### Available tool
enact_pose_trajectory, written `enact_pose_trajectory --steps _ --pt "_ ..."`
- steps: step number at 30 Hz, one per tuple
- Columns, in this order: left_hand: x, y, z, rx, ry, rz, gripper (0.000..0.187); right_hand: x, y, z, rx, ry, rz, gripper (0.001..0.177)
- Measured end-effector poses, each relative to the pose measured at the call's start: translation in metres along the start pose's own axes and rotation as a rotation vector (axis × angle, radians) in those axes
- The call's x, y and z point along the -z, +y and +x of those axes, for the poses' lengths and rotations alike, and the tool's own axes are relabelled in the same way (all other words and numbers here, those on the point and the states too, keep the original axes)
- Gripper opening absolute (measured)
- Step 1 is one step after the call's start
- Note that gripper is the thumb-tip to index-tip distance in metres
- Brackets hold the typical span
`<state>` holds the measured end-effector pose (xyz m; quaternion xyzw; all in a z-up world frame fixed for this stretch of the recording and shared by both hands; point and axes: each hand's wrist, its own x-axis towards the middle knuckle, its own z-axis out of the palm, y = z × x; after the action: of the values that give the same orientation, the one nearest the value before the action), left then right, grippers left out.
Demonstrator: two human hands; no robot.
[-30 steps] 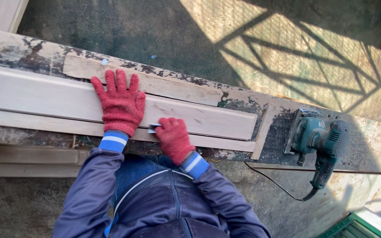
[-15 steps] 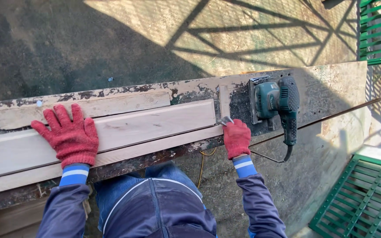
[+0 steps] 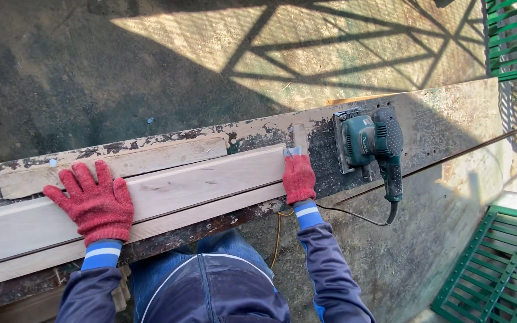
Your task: Sanding a wooden board using an electric sander and hand sandpaper.
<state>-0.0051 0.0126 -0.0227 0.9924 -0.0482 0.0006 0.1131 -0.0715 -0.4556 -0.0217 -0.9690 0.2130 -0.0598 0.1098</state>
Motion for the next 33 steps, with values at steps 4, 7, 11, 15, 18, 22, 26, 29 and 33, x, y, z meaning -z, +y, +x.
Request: enact_pose_trajectory --steps 4,7,11,15,18,22,26,29,33 --pt "0.006 0.004 0.003 0.012 0.003 -0.031 0.064 -0.019 -0.011 0.036 0.083 0.099 -0.081 0.017" --pt "0.012 0.007 0.007 -0.024 0.06 -0.088 0.061 -0.009 -0.002 0.022 0.117 0.047 -0.086 0.015" --pt "0.009 0.004 0.008 0.012 0.038 -0.037 0.061 0.005 0.014 -0.017 0.101 -0.077 -0.148 0.019" --pt "0.002 0.002 0.003 0.033 0.016 -0.006 0.063 -0.008 0.014 0.005 0.088 -0.018 -0.113 0.019" --pt "0.002 0.002 0.004 0.026 0.026 -0.012 0.062 -0.025 0.002 0.046 0.123 0.061 -0.111 0.016" --pt "0.005 0.003 0.007 0.023 0.018 -0.011 0.062 -0.011 0.003 0.016 0.094 0.047 -0.081 0.02" --pt "0.006 0.004 0.008 0.016 0.069 -0.063 0.06 0.006 0.01 -0.013 0.074 -0.054 -0.124 0.021" --pt "0.007 0.004 0.004 0.027 0.045 -0.028 0.061 -0.008 0.01 0.006 0.041 -0.039 -0.109 0.021" --pt "0.004 0.003 0.004 0.026 0.036 0.036 0.06 -0.023 -0.009 0.05 0.055 0.029 -0.085 0.026"
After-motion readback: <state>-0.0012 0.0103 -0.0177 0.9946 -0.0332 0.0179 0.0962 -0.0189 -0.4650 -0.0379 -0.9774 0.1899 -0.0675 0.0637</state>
